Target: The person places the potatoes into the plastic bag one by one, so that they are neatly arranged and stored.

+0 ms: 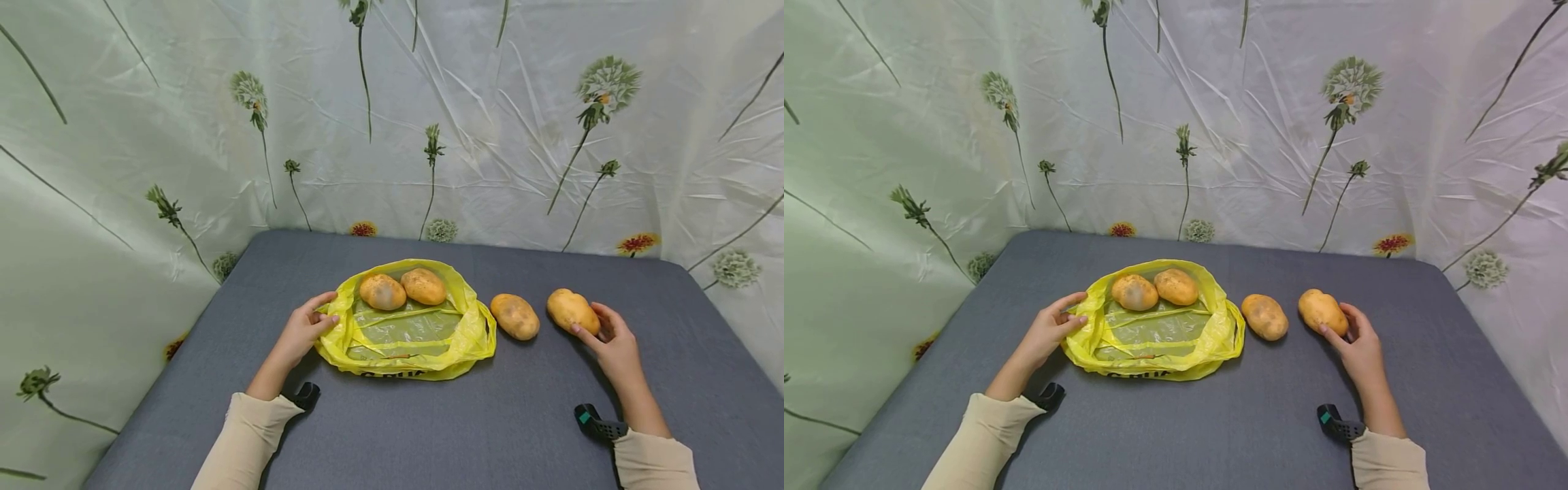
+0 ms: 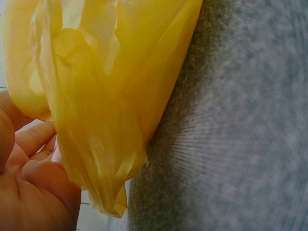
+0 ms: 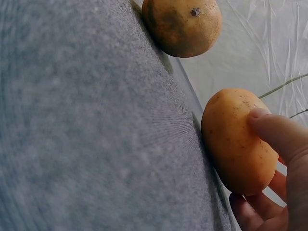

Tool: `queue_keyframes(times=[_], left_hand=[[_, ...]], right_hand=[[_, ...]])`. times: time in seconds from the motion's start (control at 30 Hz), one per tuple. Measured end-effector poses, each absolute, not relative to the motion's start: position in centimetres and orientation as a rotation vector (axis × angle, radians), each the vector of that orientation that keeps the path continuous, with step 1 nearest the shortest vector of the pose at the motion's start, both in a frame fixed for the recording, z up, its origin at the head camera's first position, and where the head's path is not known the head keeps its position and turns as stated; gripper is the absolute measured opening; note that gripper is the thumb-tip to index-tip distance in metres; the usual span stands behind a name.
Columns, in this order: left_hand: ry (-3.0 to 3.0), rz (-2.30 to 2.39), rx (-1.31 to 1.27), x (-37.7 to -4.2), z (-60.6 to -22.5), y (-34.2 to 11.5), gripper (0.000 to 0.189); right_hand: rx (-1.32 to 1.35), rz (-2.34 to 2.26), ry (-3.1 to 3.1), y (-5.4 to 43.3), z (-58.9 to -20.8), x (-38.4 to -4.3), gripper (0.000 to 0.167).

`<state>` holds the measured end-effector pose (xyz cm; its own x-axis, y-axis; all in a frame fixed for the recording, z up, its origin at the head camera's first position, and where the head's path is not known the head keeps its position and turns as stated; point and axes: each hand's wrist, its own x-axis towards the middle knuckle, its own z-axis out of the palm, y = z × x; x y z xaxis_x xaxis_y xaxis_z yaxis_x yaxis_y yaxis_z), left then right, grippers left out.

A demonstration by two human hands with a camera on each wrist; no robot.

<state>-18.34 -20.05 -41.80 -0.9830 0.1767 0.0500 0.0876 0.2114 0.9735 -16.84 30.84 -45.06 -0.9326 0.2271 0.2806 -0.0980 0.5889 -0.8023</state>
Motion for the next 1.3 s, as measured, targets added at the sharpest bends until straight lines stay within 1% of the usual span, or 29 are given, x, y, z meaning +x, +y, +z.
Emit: queue_keyframes(times=[0.17,0.37,0.6,0.87,1.07,1.3], left_hand=[[2.403,1.915,0.267,-19.1,-43.3,-20.5,0.049],[2.419,1.915,0.29,-19.1,-43.6,-20.6,0.049],[2.412,1.883,0.25,-17.9,-41.0,-19.7,0.048],[2.417,1.884,0.248,-17.8,-40.8,-19.6,0.048],[2.411,1.887,0.239,-17.9,-40.8,-19.6,0.048],[2.425,1.876,0.235,-17.8,-40.8,-19.6,0.048]], right_hand=[[-0.105,1.235,-2.451,30.7,-45.2,-16.7,0.056],[-0.113,1.24,-2.391,30.4,-45.0,-16.7,0.053],[-0.136,1.231,-2.339,29.7,-44.0,-16.6,0.052],[-0.104,1.247,-2.296,28.5,-43.0,-16.5,0.055],[-0.028,1.304,-2.239,27.3,-41.8,-16.2,0.055],[0.171,1.319,-2.196,25.8,-40.7,-16.0,0.055]])
